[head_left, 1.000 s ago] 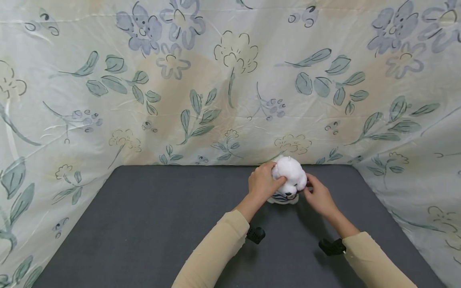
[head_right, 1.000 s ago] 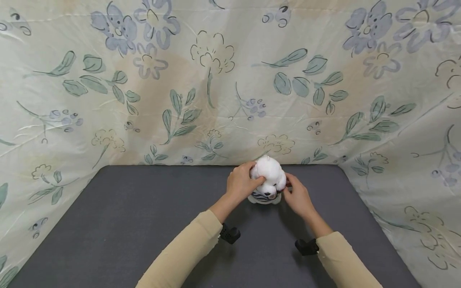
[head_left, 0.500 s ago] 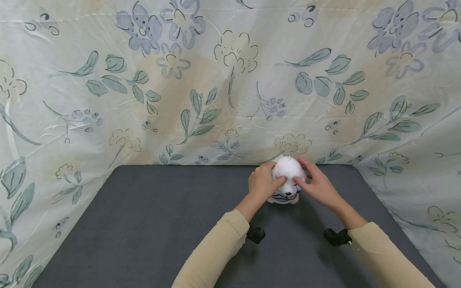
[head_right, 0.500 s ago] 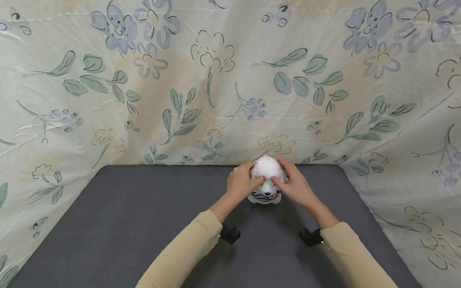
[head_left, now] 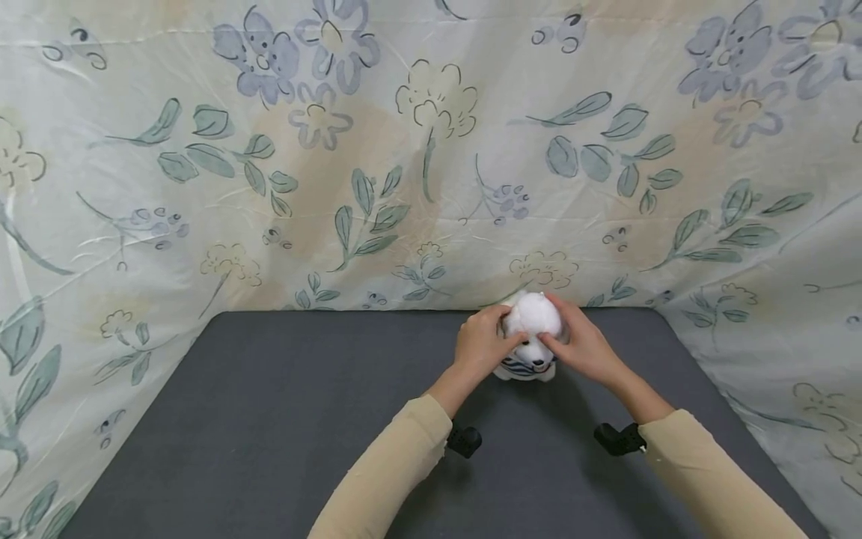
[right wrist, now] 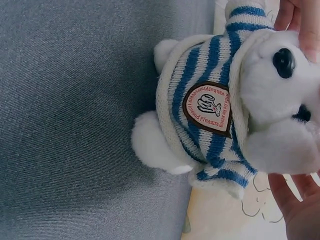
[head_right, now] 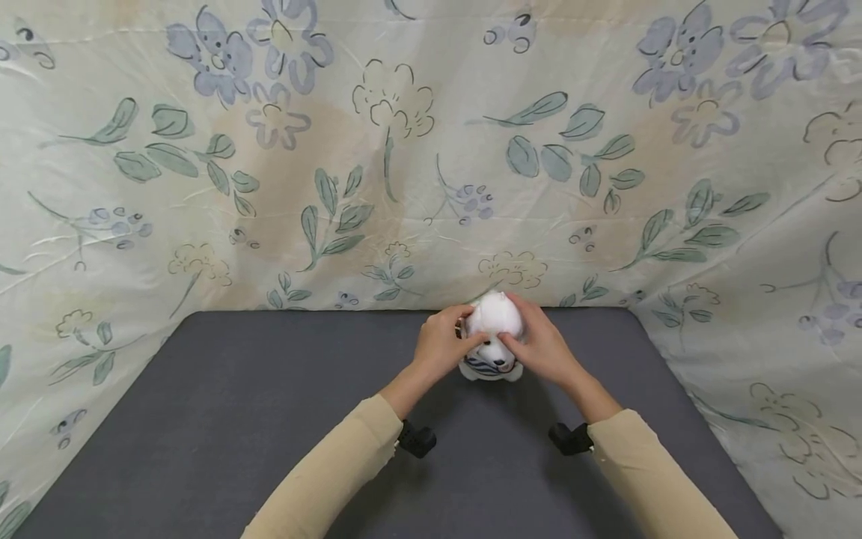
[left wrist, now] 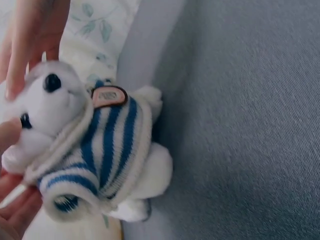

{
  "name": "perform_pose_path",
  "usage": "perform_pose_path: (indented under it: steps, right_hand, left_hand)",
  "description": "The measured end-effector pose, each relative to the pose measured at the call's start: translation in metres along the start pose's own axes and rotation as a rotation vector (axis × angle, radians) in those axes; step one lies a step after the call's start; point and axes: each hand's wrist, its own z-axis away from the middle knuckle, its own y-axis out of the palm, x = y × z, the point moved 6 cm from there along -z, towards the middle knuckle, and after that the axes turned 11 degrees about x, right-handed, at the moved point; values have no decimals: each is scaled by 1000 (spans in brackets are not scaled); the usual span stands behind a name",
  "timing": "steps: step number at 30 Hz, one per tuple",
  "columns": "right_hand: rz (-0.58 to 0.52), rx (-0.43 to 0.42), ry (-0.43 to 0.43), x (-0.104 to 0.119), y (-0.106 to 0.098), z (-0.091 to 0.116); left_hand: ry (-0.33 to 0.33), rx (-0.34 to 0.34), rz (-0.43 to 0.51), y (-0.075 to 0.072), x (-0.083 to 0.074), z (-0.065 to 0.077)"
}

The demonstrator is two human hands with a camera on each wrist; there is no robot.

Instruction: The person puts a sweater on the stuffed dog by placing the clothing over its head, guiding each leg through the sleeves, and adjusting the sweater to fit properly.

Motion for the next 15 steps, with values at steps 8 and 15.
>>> perform_pose_path:
  steps: [8, 15]
  right_hand:
    - [-10, -22, -17, -1, 2, 0]
    - [-8, -39, -13, -3, 2, 0]
  left_hand:
    - [98, -51, 78, -3, 17, 0]
    - [100, -49, 118, 0, 24, 1]
